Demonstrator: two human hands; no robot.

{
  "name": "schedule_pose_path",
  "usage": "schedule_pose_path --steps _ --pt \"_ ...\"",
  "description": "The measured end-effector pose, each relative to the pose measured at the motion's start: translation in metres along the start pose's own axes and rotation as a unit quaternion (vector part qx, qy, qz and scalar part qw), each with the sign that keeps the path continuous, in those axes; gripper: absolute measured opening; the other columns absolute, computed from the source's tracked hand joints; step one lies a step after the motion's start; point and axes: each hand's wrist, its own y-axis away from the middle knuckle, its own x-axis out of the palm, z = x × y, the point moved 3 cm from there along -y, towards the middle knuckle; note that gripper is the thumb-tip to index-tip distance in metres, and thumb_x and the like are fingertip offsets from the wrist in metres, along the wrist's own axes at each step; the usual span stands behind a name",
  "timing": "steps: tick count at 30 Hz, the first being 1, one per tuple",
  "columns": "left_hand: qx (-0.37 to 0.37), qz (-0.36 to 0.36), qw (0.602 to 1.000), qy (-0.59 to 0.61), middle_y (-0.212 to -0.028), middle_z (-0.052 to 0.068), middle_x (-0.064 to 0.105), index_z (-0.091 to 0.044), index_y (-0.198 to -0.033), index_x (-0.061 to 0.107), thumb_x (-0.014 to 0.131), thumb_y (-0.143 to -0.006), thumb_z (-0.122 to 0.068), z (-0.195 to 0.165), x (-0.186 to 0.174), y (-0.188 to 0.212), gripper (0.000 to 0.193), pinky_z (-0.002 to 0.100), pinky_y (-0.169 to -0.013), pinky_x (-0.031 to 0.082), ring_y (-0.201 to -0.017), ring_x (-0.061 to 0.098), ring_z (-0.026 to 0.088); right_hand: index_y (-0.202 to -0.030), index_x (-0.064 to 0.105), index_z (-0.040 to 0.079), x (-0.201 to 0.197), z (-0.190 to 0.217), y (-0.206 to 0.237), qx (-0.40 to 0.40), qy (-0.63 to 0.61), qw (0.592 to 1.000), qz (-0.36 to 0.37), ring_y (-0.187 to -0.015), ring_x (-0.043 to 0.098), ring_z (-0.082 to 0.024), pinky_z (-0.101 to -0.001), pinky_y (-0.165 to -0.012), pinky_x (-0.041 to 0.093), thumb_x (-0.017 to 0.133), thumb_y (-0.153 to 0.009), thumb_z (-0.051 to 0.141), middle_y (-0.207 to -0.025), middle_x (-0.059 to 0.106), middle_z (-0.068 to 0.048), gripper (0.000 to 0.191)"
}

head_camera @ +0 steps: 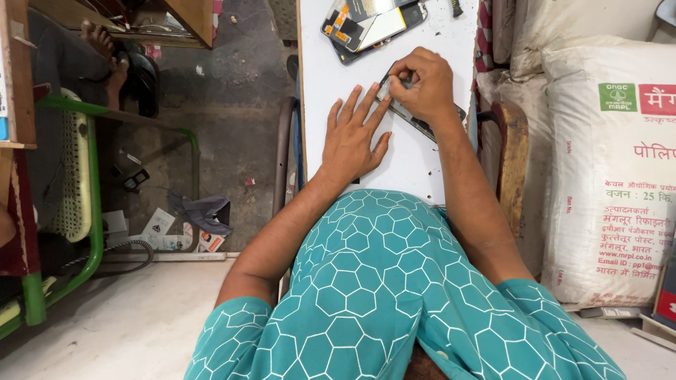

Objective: The person repairs a disassembled smartphone at a small white table, holding the phone body and pressing and peeling at the back cover and internal components with their fingers. They reposition the phone repeatedly, set it down, and continue working on the back panel and frame throughout the clip.

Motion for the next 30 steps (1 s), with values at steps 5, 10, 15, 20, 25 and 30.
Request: schedule_pose_path --steps 5,10,15,20,25,30 --pt "-0.001 0.005 1.000 -0.002 -0.165 0.009 0.033 -0.020 -0.156 0.045 0.064 -0.096 -0.038 0.003 0.006 0.000 0.065 0.057 -0.123 0.021 -0.153 0.026 0.032 -0.086 0.076 0.009 0.007 -0.003 0.003 -0.007 0.028 1.000 -0.010 -0.070 0.061 -0.010 -0.0265 -0.065 0.047 0.078 -0.081 0.007 -0.083 0.066 0.000 0.006" --pt "-0.006 0.009 1.000 -0.005 -0.165 0.008 0.033 -0.021 -0.156 0.045 0.064 -0.097 -0.038 0.005 0.012 -0.001 0.065 0.056 -0.123 0.022 -0.154 0.025 0.031 -0.085 0.075 0.010 0.010 -0.011 0.004 -0.018 0.041 0.999 -0.016 -0.069 0.060 -0.011 -0.0279 -0.068 0.048 0.080 -0.080 0.009 -0.082 0.065 0.000 0.007" --pt "-0.004 0.010 1.000 -0.010 -0.165 0.008 0.032 -0.021 -0.157 0.044 0.064 -0.096 -0.038 0.006 0.018 0.000 0.066 0.056 -0.123 0.021 -0.154 0.025 0.031 -0.084 0.074 0.010 0.011 -0.017 0.006 -0.032 0.047 0.998 -0.023 -0.070 0.061 -0.011 -0.0292 -0.072 0.049 0.080 -0.080 0.009 -0.082 0.065 0.000 0.007" --pt "-0.006 0.013 1.000 -0.008 -0.166 0.008 0.031 -0.021 -0.157 0.044 0.064 -0.097 -0.038 0.007 0.022 0.000 0.065 0.057 -0.123 0.021 -0.154 0.023 0.031 -0.085 0.072 0.010 0.014 -0.019 0.006 -0.031 0.060 0.997 -0.027 -0.072 0.062 -0.014 -0.0301 -0.072 0.050 0.079 -0.081 0.009 -0.083 0.064 -0.001 0.008" --pt "-0.009 0.009 1.000 -0.001 -0.167 0.008 0.030 -0.020 -0.156 0.045 0.064 -0.097 -0.037 0.008 0.022 0.001 0.065 0.057 -0.124 0.020 -0.155 0.023 0.031 -0.084 0.070 0.009 0.018 -0.016 0.007 -0.053 0.095 0.993 -0.048 -0.072 0.062 -0.017 -0.0335 -0.072 0.050 0.079 -0.078 0.007 -0.082 0.063 -0.002 0.011" --pt "-0.010 0.013 1.000 -0.001 -0.166 0.009 0.030 -0.020 -0.155 0.046 0.064 -0.097 -0.037 0.010 0.023 0.000 0.063 0.057 -0.124 0.020 -0.154 0.023 0.031 -0.085 0.070 0.006 0.021 -0.016 0.006 -0.039 0.081 0.994 -0.056 -0.070 0.061 -0.016 -0.0311 -0.066 0.051 0.078 -0.080 0.004 -0.082 0.062 -0.004 0.010"
